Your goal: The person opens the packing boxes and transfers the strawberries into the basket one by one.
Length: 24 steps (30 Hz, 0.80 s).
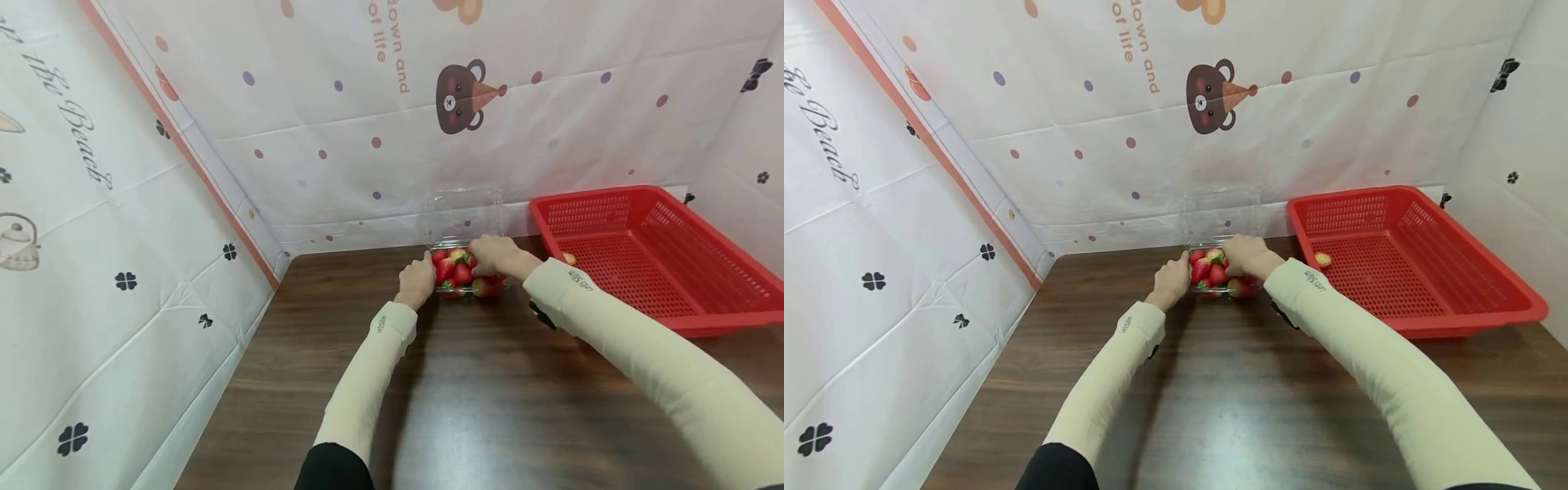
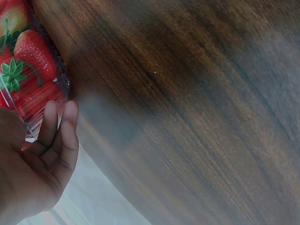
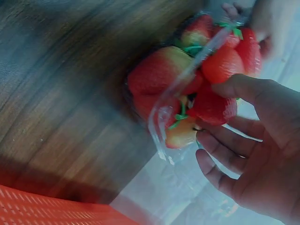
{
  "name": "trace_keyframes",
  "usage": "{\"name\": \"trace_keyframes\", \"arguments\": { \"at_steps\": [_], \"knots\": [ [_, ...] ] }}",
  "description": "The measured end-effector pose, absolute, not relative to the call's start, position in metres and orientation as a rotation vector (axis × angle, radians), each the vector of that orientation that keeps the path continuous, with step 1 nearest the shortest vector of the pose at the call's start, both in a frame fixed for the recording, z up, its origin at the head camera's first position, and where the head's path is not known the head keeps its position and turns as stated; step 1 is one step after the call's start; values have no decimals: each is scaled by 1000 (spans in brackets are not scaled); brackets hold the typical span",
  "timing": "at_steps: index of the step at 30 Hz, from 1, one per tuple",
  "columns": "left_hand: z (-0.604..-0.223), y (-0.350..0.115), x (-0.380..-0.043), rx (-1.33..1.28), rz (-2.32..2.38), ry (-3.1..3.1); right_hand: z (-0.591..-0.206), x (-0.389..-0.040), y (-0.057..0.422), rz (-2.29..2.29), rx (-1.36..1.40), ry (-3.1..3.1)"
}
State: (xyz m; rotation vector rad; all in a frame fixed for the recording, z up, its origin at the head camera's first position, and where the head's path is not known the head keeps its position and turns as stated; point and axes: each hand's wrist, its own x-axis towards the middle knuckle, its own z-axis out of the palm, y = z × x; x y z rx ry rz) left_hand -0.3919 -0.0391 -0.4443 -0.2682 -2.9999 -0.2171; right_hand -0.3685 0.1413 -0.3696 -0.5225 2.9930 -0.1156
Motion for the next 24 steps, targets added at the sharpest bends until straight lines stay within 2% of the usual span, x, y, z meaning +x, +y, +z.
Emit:
{"name": "trace_keyframes", "arguments": {
  "at_steps": [15,24],
  "knots": [
    [-446,-41,-394,-259,-236,-3009,-323,-364,155,-482,-620,3007],
    [-444,-39,-394,-234,-262,-3036,-301,-358,168,-545,-502,3054]
  ]
}}
